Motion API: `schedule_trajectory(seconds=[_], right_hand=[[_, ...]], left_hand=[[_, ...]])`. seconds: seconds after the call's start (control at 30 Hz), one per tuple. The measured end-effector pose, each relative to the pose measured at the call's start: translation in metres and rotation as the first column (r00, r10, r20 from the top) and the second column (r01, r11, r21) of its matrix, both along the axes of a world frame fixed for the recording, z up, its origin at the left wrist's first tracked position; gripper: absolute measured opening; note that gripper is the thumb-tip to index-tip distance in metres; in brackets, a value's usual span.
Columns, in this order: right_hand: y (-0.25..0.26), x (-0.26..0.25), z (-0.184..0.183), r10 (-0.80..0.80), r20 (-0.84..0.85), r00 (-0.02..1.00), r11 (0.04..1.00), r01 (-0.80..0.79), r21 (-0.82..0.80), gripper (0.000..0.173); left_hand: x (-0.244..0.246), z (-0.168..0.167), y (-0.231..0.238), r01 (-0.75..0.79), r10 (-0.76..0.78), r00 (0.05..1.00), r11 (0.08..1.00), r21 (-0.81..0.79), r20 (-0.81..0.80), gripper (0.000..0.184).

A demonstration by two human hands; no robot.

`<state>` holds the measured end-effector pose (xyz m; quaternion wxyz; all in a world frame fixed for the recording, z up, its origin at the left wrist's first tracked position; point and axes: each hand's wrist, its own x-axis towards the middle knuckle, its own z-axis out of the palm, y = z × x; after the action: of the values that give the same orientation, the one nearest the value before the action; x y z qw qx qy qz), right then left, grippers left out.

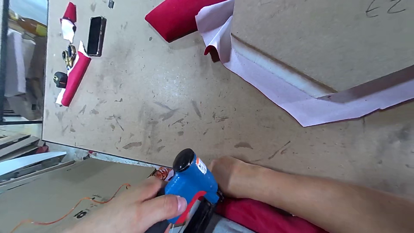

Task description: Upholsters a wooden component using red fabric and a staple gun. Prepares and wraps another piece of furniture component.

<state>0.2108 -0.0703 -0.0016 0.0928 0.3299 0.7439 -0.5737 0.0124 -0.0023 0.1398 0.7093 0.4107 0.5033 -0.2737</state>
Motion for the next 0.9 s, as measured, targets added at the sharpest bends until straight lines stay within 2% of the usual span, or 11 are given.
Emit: schedule_trajectory(seconds=[0.2, 0.3, 0.33, 0.37, 0.43, 0.47, 0.53, 0.6, 0.67, 0.7, 0.9], right_hand=[[-0.006, 0.018, -0.008, -0.076, -0.074, 0.994, 0.996, 0.072, -0.056, 0.018], [-0.018, 0.064, 0.0, -0.249, 0.004, 0.968, 0.927, 0.24, -0.287, 0.06], [-0.025, 0.081, 0.013, -0.268, 0.047, 0.962, 0.897, 0.268, -0.351, 0.069], [-0.033, 0.094, 0.028, -0.255, 0.1, 0.962, 0.889, 0.274, -0.367, 0.076], [-0.047, 0.107, 0.055, -0.161, 0.219, 0.962, 0.914, 0.229, -0.336, 0.083], [-0.055, 0.109, 0.065, -0.126, 0.262, 0.957, 0.929, 0.206, -0.308, 0.082], [-0.071, 0.109, 0.07, -0.18, 0.254, 0.95, 0.95, 0.235, -0.204, 0.073], [-0.08, 0.106, 0.064, -0.328, 0.105, 0.939, 0.936, 0.338, -0.096, 0.059], [-0.071, 0.092, 0.06, -0.423, -0.02, 0.906, 0.904, 0.421, -0.082, 0.052], [-0.061, 0.078, 0.062, -0.461, -0.019, 0.887, 0.882, 0.457, -0.114, 0.05], [-0.02, -0.009, 0.042, -0.441, 0.049, 0.896, 0.867, 0.44, -0.233, 0.044]], left_hand=[[0.01, 0.005, -0.004, -0.015, 0.015, 1.0, 0.999, 0.038, 0.011, 0.04], [0.001, 0.007, 0.0, 0.116, -0.1, 0.993, 0.913, 0.392, -0.061, 0.045], [-0.001, 0.0, -0.003, 0.257, -0.192, 0.966, 0.774, 0.578, -0.173, 0.049], [-0.003, -0.013, -0.008, 0.411, -0.258, 0.911, 0.553, 0.725, -0.32, 0.05], [-0.004, -0.048, -0.017, 0.563, -0.261, 0.81, 0.094, 0.821, -0.525, 0.055], [-0.005, -0.063, -0.022, 0.578, -0.248, 0.791, 0.003, 0.816, -0.559, 0.064], [-0.004, -0.085, -0.04, 0.511, -0.289, 0.819, -0.03, 0.859, -0.496, 0.075], [-0.002, -0.102, -0.071, 0.244, -0.342, 0.914, 0.037, 0.969, -0.217, 0.063], [-0.001, -0.127, -0.104, -0.001, -0.35, 0.936, 0.126, 0.992, 0.045, 0.056], [-0.004, -0.144, -0.117, -0.078, -0.346, 0.931, 0.118, 0.99, 0.115, 0.057], [-0.042, -0.212, -0.152, -0.132, -0.197, 0.974, -0.068, 0.989, 0.116, 0.056]])
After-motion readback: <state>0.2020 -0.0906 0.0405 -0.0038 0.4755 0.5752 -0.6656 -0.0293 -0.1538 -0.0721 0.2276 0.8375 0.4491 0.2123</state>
